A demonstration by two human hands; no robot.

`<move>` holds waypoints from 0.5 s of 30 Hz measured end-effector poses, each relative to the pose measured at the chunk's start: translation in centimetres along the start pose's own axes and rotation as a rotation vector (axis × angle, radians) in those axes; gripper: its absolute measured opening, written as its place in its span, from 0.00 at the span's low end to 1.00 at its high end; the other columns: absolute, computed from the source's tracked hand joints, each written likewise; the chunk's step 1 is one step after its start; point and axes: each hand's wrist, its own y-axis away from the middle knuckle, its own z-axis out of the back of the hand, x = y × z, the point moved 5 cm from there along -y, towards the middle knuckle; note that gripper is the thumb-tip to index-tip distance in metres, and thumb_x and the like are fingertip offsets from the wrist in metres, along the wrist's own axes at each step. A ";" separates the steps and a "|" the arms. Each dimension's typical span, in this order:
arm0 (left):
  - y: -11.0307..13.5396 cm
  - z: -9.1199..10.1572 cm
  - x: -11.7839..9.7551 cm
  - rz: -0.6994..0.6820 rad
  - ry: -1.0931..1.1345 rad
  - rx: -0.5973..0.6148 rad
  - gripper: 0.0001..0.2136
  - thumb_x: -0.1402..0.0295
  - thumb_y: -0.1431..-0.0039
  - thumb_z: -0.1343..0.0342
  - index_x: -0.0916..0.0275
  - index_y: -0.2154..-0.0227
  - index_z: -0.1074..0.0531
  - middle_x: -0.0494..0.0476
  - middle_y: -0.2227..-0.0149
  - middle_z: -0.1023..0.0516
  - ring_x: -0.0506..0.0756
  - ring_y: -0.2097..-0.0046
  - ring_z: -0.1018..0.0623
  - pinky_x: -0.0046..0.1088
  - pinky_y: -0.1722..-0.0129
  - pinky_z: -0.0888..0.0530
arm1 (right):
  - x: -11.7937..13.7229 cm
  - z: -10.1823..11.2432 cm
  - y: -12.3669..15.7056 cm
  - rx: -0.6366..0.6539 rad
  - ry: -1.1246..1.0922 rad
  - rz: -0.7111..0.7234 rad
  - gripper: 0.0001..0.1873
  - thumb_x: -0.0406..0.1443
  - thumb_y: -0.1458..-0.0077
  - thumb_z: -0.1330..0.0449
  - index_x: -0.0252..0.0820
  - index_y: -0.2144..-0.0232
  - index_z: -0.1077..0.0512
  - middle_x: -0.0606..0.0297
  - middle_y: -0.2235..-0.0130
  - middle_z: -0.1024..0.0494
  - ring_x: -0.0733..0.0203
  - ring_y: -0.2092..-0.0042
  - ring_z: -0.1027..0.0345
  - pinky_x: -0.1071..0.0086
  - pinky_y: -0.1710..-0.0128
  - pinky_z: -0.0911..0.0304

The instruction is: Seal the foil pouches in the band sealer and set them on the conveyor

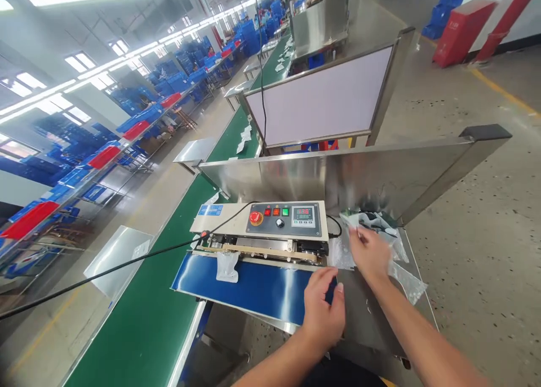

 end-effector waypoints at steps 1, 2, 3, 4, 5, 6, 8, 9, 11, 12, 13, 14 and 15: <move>-0.4 -0.6 0.0 -0.036 -0.040 0.010 0.21 0.67 0.30 0.38 0.63 0.37 0.19 0.75 0.37 0.18 0.71 0.35 0.20 0.53 0.31 0.23 | -0.1 1.1 2.2 -0.015 -0.040 0.066 0.27 0.55 0.29 0.45 0.43 0.60 0.15 0.47 0.54 0.14 0.39 0.53 0.20 0.51 0.48 0.25; -0.9 -1.2 -0.1 -0.072 -0.078 0.031 0.25 0.68 0.32 0.37 0.64 0.33 0.22 0.76 0.33 0.22 0.72 0.31 0.23 0.55 0.29 0.25 | 0.0 2.1 4.6 -0.049 -0.140 0.191 0.29 0.59 0.30 0.45 0.45 0.62 0.15 0.48 0.53 0.14 0.39 0.52 0.20 0.52 0.49 0.24; -1.3 -1.8 -0.3 -0.104 -0.103 0.060 0.27 0.68 0.33 0.37 0.65 0.31 0.24 0.77 0.32 0.23 0.72 0.30 0.25 0.55 0.28 0.26 | 0.0 2.9 6.8 -0.052 -0.229 0.286 0.31 0.62 0.30 0.43 0.48 0.62 0.14 0.50 0.51 0.14 0.40 0.51 0.19 0.52 0.49 0.23; -1.7 -2.3 -0.6 -0.130 -0.112 0.091 0.26 0.67 0.32 0.38 0.65 0.32 0.24 0.76 0.34 0.22 0.72 0.31 0.23 0.53 0.30 0.24 | -0.1 3.4 8.8 -0.046 -0.276 0.330 0.30 0.63 0.31 0.42 0.49 0.60 0.13 0.53 0.49 0.14 0.41 0.50 0.19 0.53 0.49 0.22; -2.0 -2.6 -0.8 -0.146 -0.103 0.120 0.22 0.66 0.30 0.40 0.64 0.36 0.22 0.74 0.38 0.18 0.70 0.36 0.20 0.51 0.34 0.21 | -0.3 3.8 10.4 -0.049 -0.316 0.377 0.29 0.63 0.30 0.40 0.50 0.59 0.12 0.54 0.48 0.14 0.42 0.49 0.18 0.54 0.49 0.21; -2.2 -2.8 -1.0 -0.151 -0.077 0.144 0.17 0.65 0.27 0.43 0.62 0.40 0.20 0.71 0.44 0.15 0.67 0.42 0.17 0.47 0.39 0.18 | -0.4 4.2 11.6 -0.044 -0.336 0.407 0.28 0.62 0.30 0.39 0.51 0.58 0.12 0.55 0.48 0.14 0.43 0.49 0.18 0.54 0.49 0.20; -2.2 -2.5 -1.0 -0.123 -0.009 0.163 0.15 0.62 0.22 0.49 0.60 0.49 0.18 0.65 0.54 0.13 0.62 0.52 0.15 0.40 0.48 0.17 | -0.9 5.0 12.8 -0.047 -0.357 0.435 0.27 0.61 0.29 0.39 0.50 0.59 0.11 0.55 0.48 0.14 0.43 0.48 0.18 0.55 0.46 0.20; -2.1 -2.2 -0.9 -0.100 0.023 0.164 0.17 0.59 0.20 0.51 0.60 0.52 0.18 0.64 0.56 0.13 0.60 0.55 0.16 0.37 0.50 0.18 | -1.3 5.6 12.9 -0.063 -0.365 0.416 0.28 0.61 0.28 0.40 0.49 0.58 0.11 0.54 0.48 0.14 0.44 0.48 0.18 0.56 0.46 0.19; -1.7 -1.2 -0.6 -0.060 0.083 0.170 0.21 0.55 0.19 0.52 0.61 0.55 0.17 0.63 0.57 0.14 0.59 0.56 0.17 0.35 0.51 0.20 | -2.4 6.7 12.3 -0.082 -0.389 0.304 0.30 0.62 0.30 0.39 0.48 0.53 0.12 0.54 0.48 0.13 0.46 0.53 0.16 0.60 0.54 0.17; -1.6 -0.7 -0.4 -0.044 0.109 0.185 0.22 0.53 0.18 0.53 0.61 0.55 0.17 0.63 0.57 0.14 0.59 0.56 0.18 0.35 0.51 0.20 | -2.9 7.1 11.9 -0.060 -0.409 0.238 0.32 0.64 0.31 0.38 0.47 0.49 0.13 0.53 0.49 0.13 0.47 0.56 0.16 0.62 0.58 0.17; -1.5 -0.3 -0.2 -0.029 0.129 0.211 0.24 0.51 0.18 0.53 0.62 0.55 0.17 0.63 0.57 0.14 0.59 0.57 0.18 0.35 0.51 0.21 | -3.2 7.2 11.6 -0.007 -0.431 0.196 0.34 0.65 0.33 0.37 0.46 0.47 0.14 0.53 0.50 0.13 0.48 0.58 0.16 0.63 0.61 0.18; -1.3 0.0 0.0 -0.014 0.144 0.245 0.25 0.49 0.19 0.53 0.63 0.55 0.16 0.63 0.58 0.14 0.59 0.57 0.19 0.34 0.51 0.21 | -3.1 7.1 11.5 0.074 -0.452 0.186 0.35 0.66 0.34 0.36 0.46 0.47 0.13 0.53 0.51 0.12 0.48 0.59 0.16 0.63 0.61 0.17; -1.2 0.2 0.1 0.003 0.152 0.277 0.26 0.47 0.19 0.52 0.63 0.55 0.16 0.63 0.58 0.15 0.59 0.57 0.19 0.34 0.52 0.22 | -2.9 7.0 11.6 0.156 -0.470 0.203 0.35 0.67 0.35 0.36 0.47 0.49 0.13 0.53 0.53 0.12 0.47 0.58 0.16 0.62 0.58 0.17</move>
